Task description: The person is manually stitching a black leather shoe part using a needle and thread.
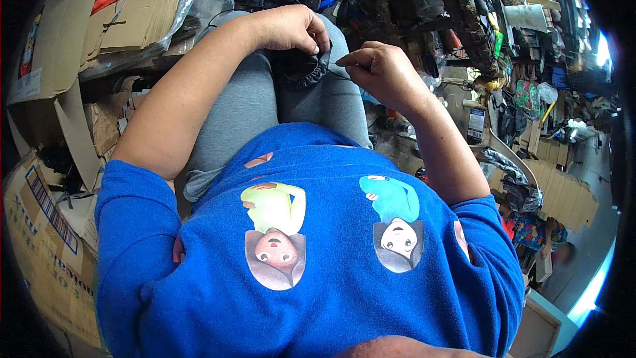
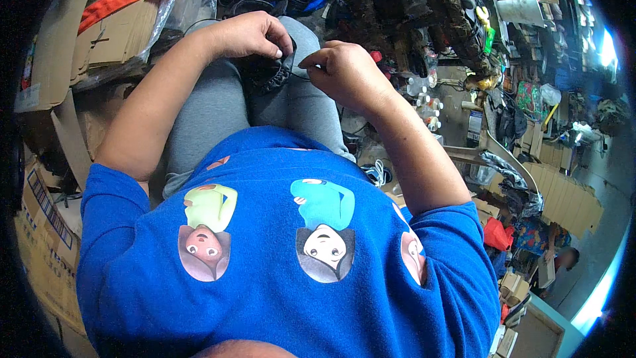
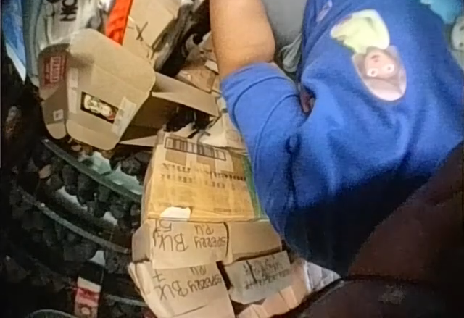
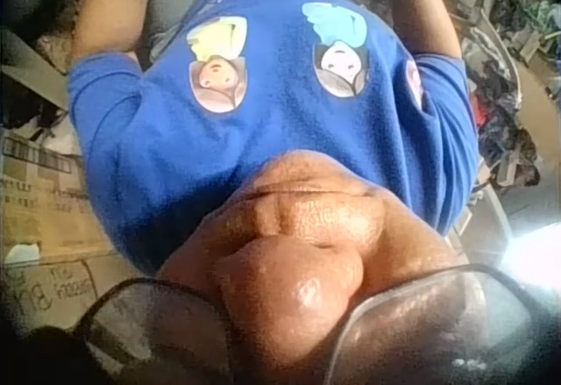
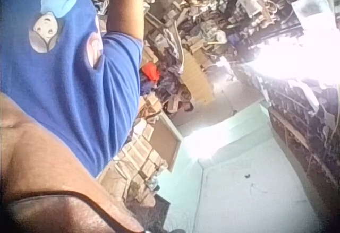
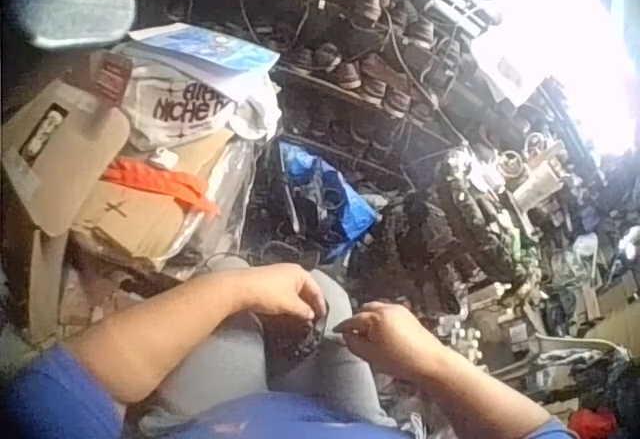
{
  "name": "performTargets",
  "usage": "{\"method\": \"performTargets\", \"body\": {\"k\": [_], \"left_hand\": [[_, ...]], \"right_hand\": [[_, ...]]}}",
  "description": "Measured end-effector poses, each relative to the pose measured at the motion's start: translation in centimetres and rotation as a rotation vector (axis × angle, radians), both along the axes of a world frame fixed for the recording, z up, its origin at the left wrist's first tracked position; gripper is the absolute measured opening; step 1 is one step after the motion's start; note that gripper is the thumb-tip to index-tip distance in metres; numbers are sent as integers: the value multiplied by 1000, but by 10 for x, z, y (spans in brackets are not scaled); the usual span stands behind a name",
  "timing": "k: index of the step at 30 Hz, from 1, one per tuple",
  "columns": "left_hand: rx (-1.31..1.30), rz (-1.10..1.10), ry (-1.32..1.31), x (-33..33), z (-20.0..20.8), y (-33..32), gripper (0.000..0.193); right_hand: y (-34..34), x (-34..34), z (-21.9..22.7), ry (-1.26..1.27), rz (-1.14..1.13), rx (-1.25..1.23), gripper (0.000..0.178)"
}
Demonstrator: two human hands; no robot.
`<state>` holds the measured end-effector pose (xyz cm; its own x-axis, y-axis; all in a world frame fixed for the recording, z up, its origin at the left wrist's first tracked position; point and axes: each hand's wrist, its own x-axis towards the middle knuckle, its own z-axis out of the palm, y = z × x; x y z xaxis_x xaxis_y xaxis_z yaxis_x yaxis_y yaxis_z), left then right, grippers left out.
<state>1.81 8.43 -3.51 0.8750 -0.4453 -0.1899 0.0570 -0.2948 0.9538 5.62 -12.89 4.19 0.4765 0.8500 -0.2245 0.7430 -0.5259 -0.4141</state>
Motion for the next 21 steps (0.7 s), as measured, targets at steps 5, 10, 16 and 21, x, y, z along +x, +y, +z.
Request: {"method": "performTargets", "body": {"k": [5, 10, 16, 21], "left_hand": [[17, 2, -18, 1, 1, 0, 23], [10, -7, -23, 2, -5, 0, 23], [27, -9, -15, 3, -3, 0, 22], [2, -3, -33, 2, -4, -1, 22]], "right_hand": [[-8, 6, -15, 128, -39, 86, 21], [0, 9, -10, 114, -12, 84, 20], [10, 13, -5, -23, 149, -6, 19], [12, 15, -1, 9, 133, -30, 21]]}}
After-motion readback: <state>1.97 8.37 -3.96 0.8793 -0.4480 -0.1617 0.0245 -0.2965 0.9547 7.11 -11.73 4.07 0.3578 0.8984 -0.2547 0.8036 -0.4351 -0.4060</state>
